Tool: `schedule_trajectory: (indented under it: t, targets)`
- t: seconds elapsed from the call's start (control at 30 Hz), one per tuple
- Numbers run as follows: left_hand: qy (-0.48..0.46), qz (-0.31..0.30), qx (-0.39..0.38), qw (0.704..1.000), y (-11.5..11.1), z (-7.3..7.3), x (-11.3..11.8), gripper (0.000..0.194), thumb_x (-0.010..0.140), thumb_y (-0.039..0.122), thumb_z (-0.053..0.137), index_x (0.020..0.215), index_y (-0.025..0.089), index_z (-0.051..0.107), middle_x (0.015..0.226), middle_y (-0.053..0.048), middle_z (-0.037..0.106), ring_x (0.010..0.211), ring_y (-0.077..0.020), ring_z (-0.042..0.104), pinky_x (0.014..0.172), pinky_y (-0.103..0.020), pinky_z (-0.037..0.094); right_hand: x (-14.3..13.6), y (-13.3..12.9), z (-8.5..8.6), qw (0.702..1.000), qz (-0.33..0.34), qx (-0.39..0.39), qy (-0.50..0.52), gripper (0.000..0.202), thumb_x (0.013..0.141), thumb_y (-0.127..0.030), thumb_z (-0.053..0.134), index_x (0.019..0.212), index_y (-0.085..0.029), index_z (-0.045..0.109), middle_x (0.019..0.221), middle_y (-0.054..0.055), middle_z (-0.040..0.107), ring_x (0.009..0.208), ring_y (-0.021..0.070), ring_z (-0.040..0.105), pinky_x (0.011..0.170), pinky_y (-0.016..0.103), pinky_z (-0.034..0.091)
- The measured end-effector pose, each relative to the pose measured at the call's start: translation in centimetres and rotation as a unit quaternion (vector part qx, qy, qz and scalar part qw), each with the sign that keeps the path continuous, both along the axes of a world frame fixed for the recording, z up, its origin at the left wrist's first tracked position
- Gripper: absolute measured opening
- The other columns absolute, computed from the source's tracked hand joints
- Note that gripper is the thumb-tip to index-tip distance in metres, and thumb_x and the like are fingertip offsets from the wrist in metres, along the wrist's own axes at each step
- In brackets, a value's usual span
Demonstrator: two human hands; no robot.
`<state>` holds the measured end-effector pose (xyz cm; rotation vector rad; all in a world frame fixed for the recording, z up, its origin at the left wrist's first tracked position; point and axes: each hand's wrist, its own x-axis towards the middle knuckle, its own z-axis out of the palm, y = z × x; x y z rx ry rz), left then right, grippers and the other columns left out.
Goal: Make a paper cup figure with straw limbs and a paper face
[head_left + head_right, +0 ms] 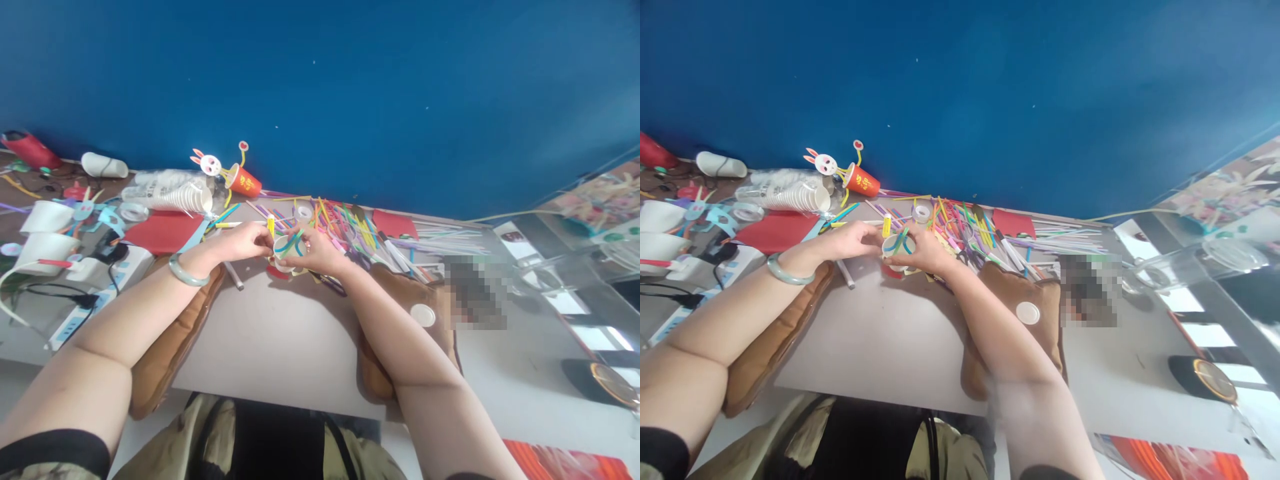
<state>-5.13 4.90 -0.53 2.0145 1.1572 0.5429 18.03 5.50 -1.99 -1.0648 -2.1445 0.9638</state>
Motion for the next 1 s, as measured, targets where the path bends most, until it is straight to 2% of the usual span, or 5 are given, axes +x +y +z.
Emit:
schedule_trajectory:
  t: [0.1,0.2,0.63,0.83,1.0]
  targets:
    - [0.006,0.000,0.015,1.000,-0.07,-0.09,0.18,0.015,0.076,0.033,0.071,0.079,0.019,0.075,0.077,-0.003,0.074,0.070,-0.0177,0.066,0.063,-0.025,0.048,-0.09,-0.10,0.07,1.000,0.021,-0.005,-0.018,0.033,0.077,-0.041,0.073,0.101,-0.019,0.072,0.091,0.002,0.072,0.083,0.0187,0.063,0.074,0.028,0.045]
    - [0.032,-0.001,0.015,0.999,-0.08,-0.21,0.27,0.016,0.078,0.031,0.066,0.082,0.018,0.075,0.079,-0.004,0.074,0.071,-0.0180,0.065,0.061,-0.025,0.046,-0.08,-0.03,0.05,0.998,0.018,0.006,-0.052,0.022,0.083,-0.034,0.063,0.094,-0.017,0.073,0.080,0.001,0.070,0.074,0.0160,0.060,0.068,0.026,0.042]
    - [0.021,0.003,0.032,0.999,0.04,-0.01,-0.11,0.013,0.075,0.030,0.069,0.080,0.019,0.074,0.078,-0.003,0.073,0.075,-0.0189,0.066,0.070,-0.027,0.048,0.53,0.26,0.36,0.989,0.031,0.071,-0.123,0.006,0.079,-0.023,0.057,0.074,-0.019,0.056,0.065,-0.003,0.055,0.062,0.0125,0.046,0.062,0.026,0.034]
    - [0.016,-0.013,0.018,1.000,0.21,0.10,-0.19,0.014,0.075,0.030,0.070,0.081,0.019,0.074,0.079,-0.002,0.072,0.075,-0.0186,0.065,0.069,-0.027,0.048,0.66,0.40,0.35,0.987,0.030,0.068,-0.143,0.007,0.080,-0.022,0.058,0.075,-0.018,0.061,0.068,-0.001,0.059,0.063,0.0130,0.048,0.063,0.026,0.034]
    - [0.038,-0.032,0.000,0.999,0.07,0.11,0.00,0.015,0.077,0.028,0.066,0.084,0.018,0.075,0.081,-0.003,0.072,0.075,-0.0178,0.064,0.069,-0.026,0.047,0.60,0.31,0.63,0.990,0.056,0.028,-0.123,0.018,0.082,-0.022,0.057,0.091,-0.015,0.071,0.079,0.002,0.067,0.069,0.0143,0.054,0.066,0.026,0.037]
